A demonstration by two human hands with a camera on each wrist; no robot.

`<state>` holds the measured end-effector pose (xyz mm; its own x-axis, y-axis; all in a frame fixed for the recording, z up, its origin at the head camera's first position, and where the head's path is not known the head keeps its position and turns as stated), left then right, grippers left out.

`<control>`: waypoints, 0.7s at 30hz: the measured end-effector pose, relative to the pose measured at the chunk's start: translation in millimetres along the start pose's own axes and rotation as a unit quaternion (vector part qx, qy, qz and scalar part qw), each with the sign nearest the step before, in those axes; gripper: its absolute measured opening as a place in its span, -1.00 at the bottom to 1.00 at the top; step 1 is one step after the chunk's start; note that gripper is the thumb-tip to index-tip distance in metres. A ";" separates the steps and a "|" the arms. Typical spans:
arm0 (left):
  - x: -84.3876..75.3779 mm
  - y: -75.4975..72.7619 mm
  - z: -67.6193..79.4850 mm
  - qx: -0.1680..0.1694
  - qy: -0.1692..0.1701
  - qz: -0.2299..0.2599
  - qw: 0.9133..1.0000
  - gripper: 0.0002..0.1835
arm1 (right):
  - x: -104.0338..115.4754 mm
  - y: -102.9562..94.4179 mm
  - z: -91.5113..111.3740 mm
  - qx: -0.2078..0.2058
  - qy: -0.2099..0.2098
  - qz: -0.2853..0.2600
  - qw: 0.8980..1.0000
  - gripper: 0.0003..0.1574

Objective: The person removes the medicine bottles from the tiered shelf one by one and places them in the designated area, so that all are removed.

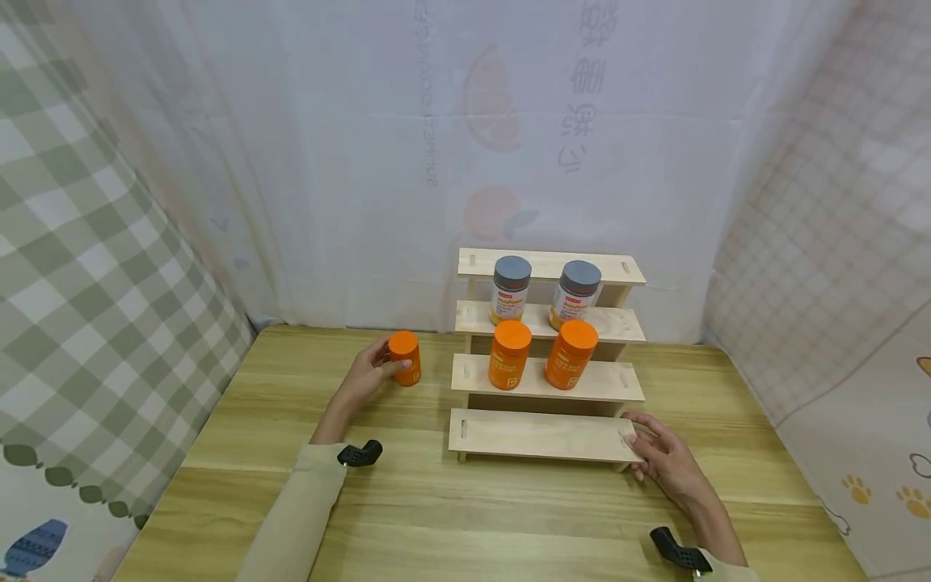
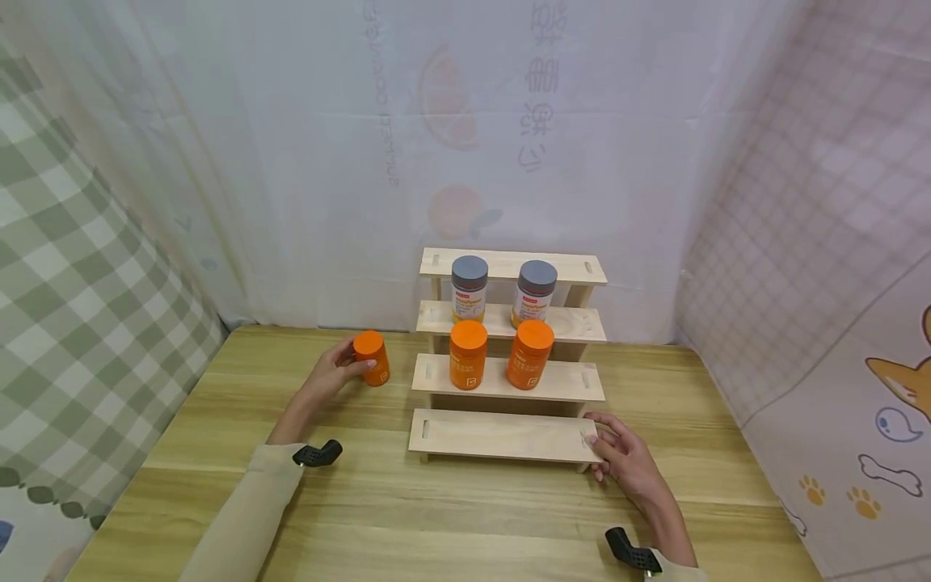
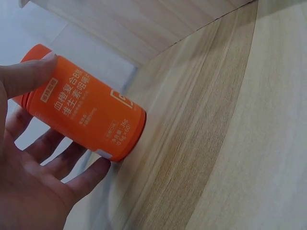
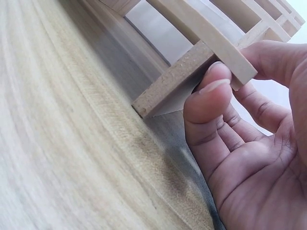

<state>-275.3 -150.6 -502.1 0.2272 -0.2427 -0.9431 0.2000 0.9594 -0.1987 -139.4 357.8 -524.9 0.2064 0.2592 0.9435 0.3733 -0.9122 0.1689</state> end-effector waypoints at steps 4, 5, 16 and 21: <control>0.2 0.9 1.2 -0.001 0.000 -0.010 1.000 -0.30 | -0.9 -1.3 0.5 -0.007 0.011 0.007 1.000 -0.53; -0.3 1.1 1.6 -0.001 0.002 -0.014 1.000 -0.29 | -1.0 -1.4 0.6 -0.010 0.014 0.009 1.000 -0.53; -22.4 -4.0 15.9 -0.014 0.046 -0.034 0.998 -0.19 | -1.0 -1.3 0.1 -0.002 0.006 0.001 1.000 -0.51; -33.7 -3.1 22.4 -0.032 0.075 -0.054 0.995 -0.21 | -2.1 -1.9 0.7 -0.012 0.017 0.014 1.000 -0.53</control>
Point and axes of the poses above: each hand's wrist, its own z-axis away from the middle knuckle, its own y-axis out of the palm, x = y × z, the point moved 2 cm from there along -z, towards the middle knuckle, and after that the axes turned 12 degrees about -y, right-handed, at the moved point
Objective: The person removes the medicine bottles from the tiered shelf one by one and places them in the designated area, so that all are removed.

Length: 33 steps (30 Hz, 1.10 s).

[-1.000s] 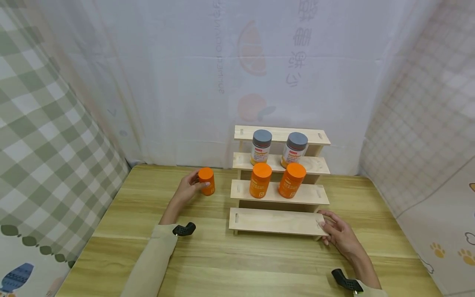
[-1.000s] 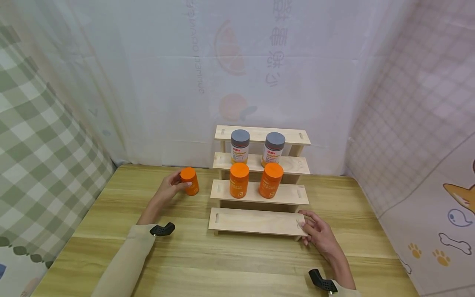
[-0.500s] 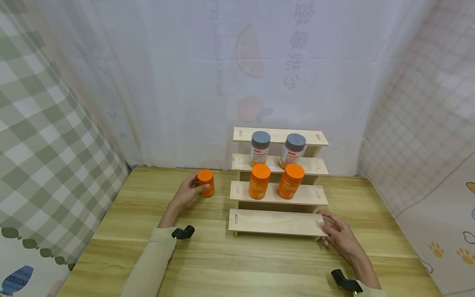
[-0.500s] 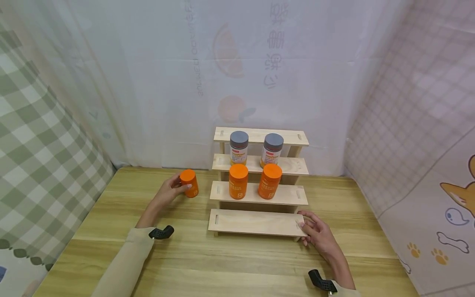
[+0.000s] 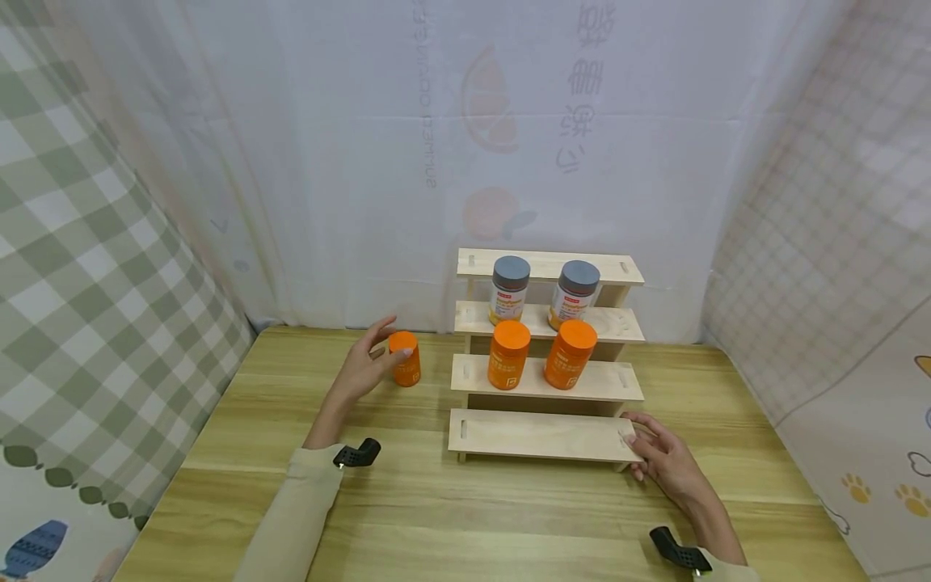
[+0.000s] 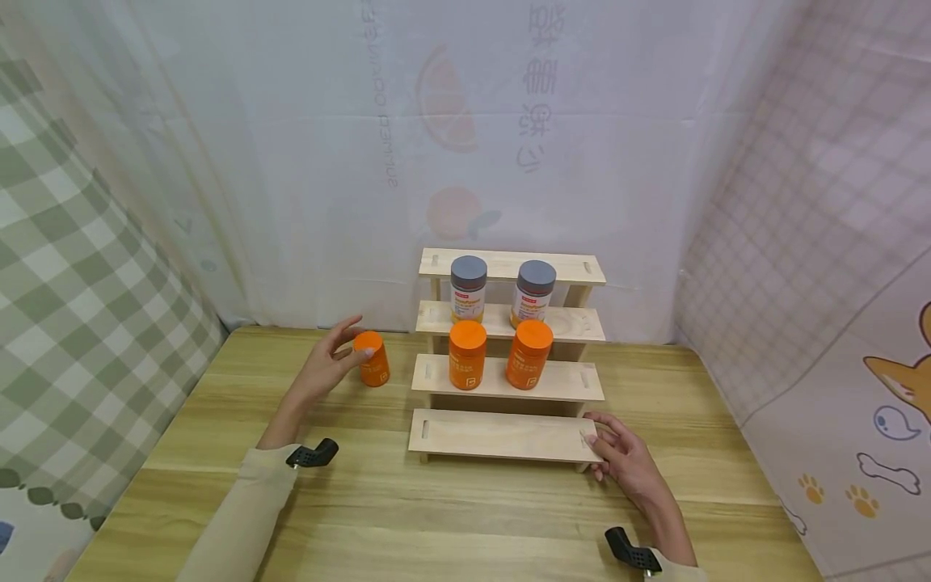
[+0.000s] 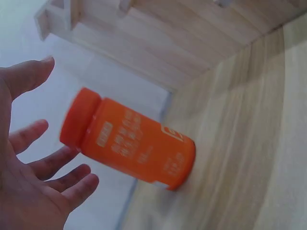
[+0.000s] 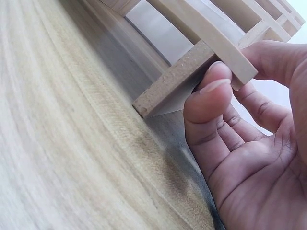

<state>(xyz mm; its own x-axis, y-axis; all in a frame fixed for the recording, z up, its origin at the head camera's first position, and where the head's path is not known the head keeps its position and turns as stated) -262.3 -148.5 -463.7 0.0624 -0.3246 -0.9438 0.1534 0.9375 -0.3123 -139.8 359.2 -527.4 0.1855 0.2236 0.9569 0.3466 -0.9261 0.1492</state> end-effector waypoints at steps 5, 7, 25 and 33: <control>-14.9 1.5 5.2 -0.009 0.026 -0.007 1.000 -0.23 | 0.5 0.0 0.0 -0.002 0.003 0.000 1.000 -0.52; -20.9 2.3 7.6 -0.009 0.035 -0.009 0.999 -0.23 | 1.0 0.3 0.0 0.003 -0.002 -0.006 1.000 -0.52; -74.6 21.7 23.3 0.016 0.114 0.004 0.993 -0.25 | 2.0 1.9 0.3 0.005 -0.004 -0.013 1.000 -0.51; -93.9 36.8 20.0 0.033 0.147 0.021 0.988 -0.27 | 2.4 2.6 0.2 0.003 -0.003 0.000 1.000 -0.52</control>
Point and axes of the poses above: each hand's wrist, its own z-axis away from the middle knuckle, its own y-axis out of the palm, x = y × z, the point moved 2 cm from there along -z, towards the middle knuckle, and after that the axes turned 12 degrees about -y, right-handed, at the moved point
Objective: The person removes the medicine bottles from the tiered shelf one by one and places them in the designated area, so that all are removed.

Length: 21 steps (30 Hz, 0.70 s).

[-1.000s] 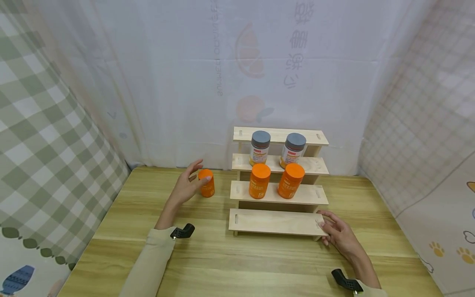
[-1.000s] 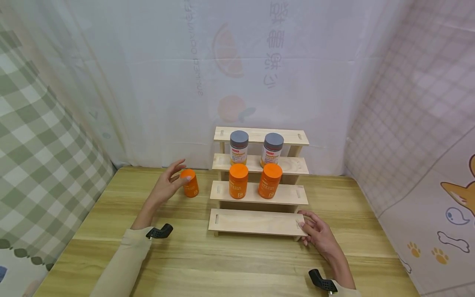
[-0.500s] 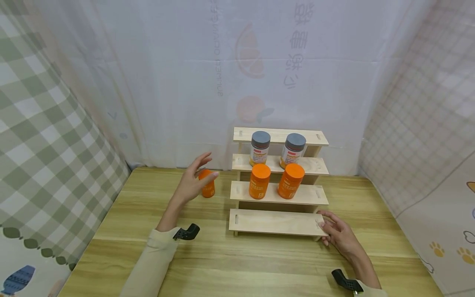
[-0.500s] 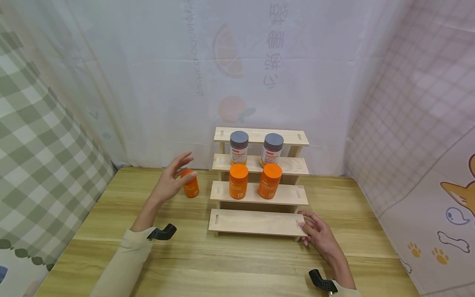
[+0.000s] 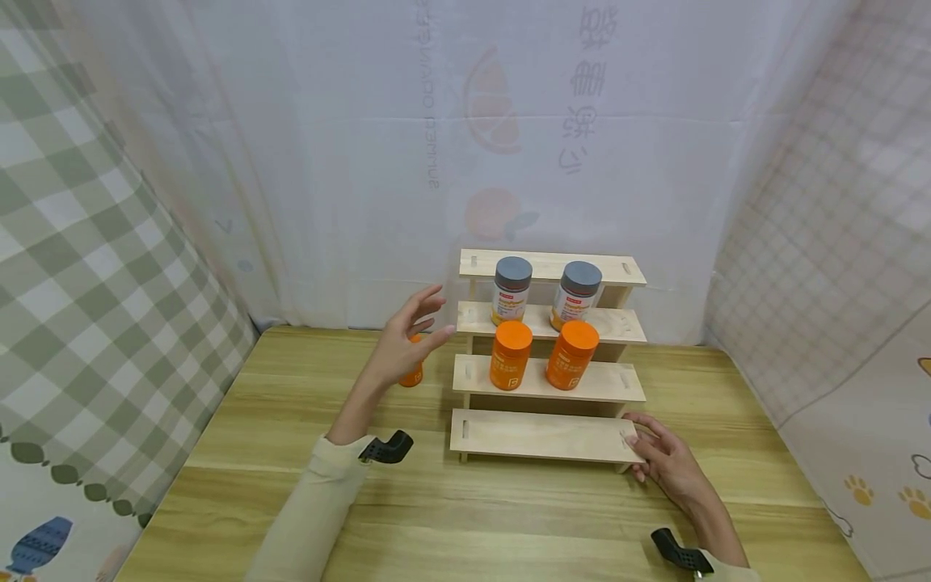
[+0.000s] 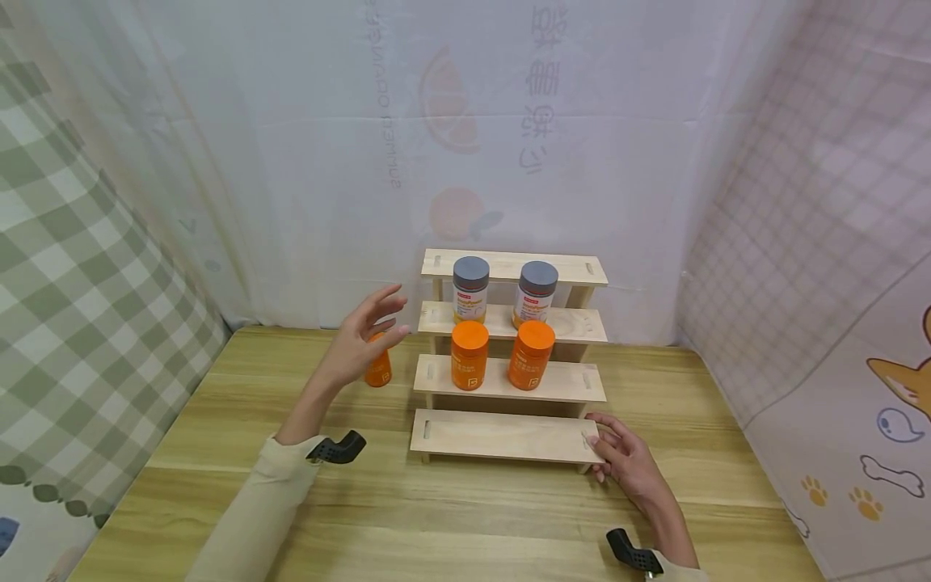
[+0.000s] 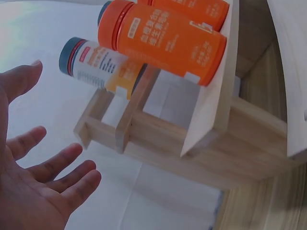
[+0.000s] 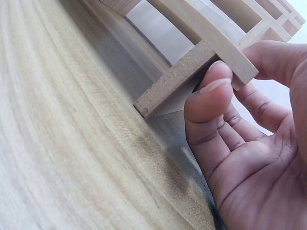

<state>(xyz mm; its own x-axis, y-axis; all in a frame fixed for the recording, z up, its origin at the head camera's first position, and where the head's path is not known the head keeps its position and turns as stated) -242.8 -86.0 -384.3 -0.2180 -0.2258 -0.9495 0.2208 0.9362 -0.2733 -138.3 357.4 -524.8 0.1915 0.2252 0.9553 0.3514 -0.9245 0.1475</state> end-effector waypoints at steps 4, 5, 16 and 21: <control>-6.7 8.8 -5.5 0.007 0.003 0.007 1.000 -0.28 | -1.1 -1.1 0.5 -0.009 0.011 0.011 1.000 -0.54; -8.1 10.9 -6.8 0.010 0.004 0.011 1.000 -0.28 | -1.4 -1.4 0.7 -0.010 0.013 0.011 1.000 -0.54; -19.8 31.7 -24.5 0.041 -0.004 0.050 0.998 -0.29 | -4.1 -4.1 0.7 -0.002 0.006 0.005 1.000 -0.53; -23.0 40.1 -33.9 0.055 -0.026 0.066 0.996 -0.28 | -4.3 -4.9 1.0 -0.002 0.007 0.002 1.000 -0.53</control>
Point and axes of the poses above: each hand's wrist, its own z-axis away from the middle knuckle, its own y-axis out of the palm, x = y × z, the point moved 2 cm from there along -z, towards the middle knuckle, and after that the axes turned 12 degrees about -y, right-handed, at the moved point
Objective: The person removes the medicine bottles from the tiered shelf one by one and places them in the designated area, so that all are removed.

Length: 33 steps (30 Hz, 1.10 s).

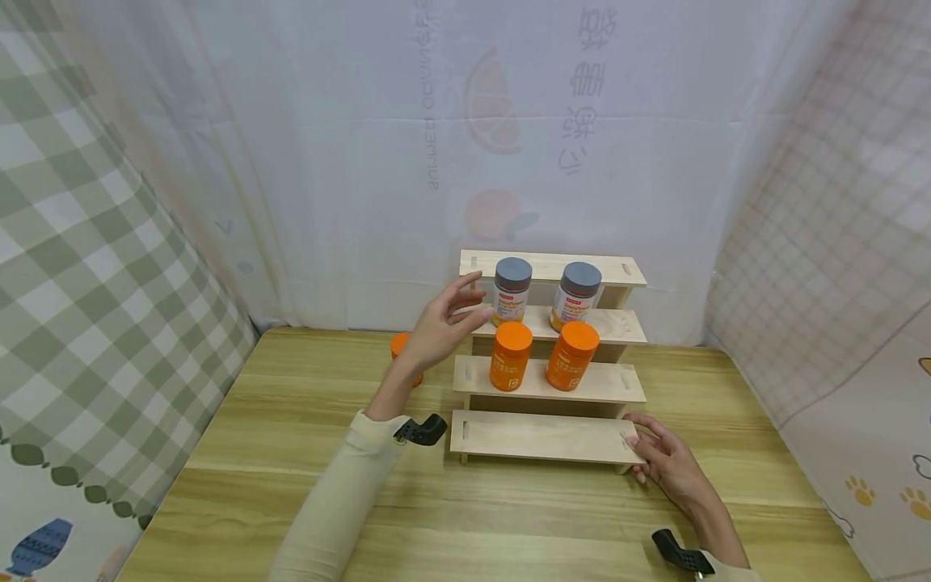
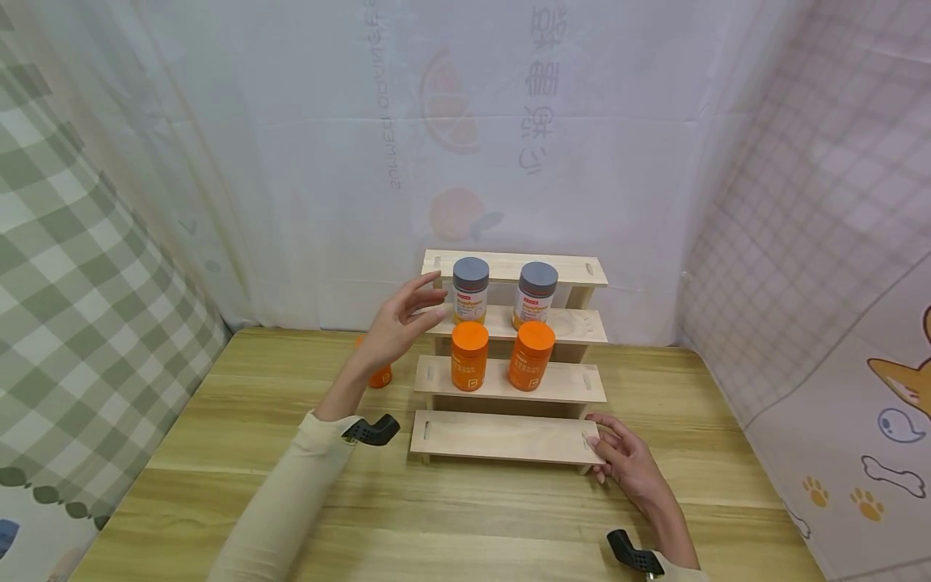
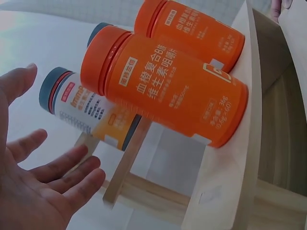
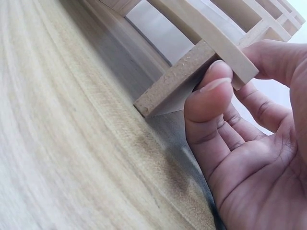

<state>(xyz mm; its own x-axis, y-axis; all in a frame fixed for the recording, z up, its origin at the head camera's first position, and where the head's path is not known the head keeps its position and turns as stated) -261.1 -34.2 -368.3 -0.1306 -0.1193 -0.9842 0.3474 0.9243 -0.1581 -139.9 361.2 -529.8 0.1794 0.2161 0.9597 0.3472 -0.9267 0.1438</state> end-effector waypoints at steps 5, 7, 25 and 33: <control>-2.5 9.0 -10.7 0.008 -0.007 0.008 1.000 -0.30 | 0.4 1.1 -0.1 0.003 -0.002 -0.004 1.000 -0.54; -3.7 12.6 -15.3 0.011 -0.005 0.010 1.000 -0.30 | 0.7 1.3 -0.4 0.005 -0.002 -0.005 1.000 -0.54; -5.5 28.9 -43.1 -0.013 -0.024 -0.031 0.999 -0.31 | -0.7 -2.0 0.3 0.008 -0.001 -0.010 1.000 -0.52; -4.1 27.7 -42.1 -0.020 -0.020 -0.034 0.999 -0.30 | -2.0 -1.3 0.2 0.007 -0.003 -0.013 1.000 -0.54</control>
<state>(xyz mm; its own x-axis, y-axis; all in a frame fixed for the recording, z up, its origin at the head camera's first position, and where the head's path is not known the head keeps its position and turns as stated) -290.1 7.1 -365.2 -0.1147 -0.1956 -0.9740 0.3025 0.9270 -0.2217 -140.6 362.0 -532.0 0.1753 0.2421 0.9543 0.3642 -0.9165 0.1656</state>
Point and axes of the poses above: each hand's wrist, its own z-axis away from the middle knuckle, its own y-axis out of the palm, x = y × z, the point moved 2 cm from there along -z, towards the middle knuckle, and after that the axes turned 12 degrees about -y, right-handed, at the moved point
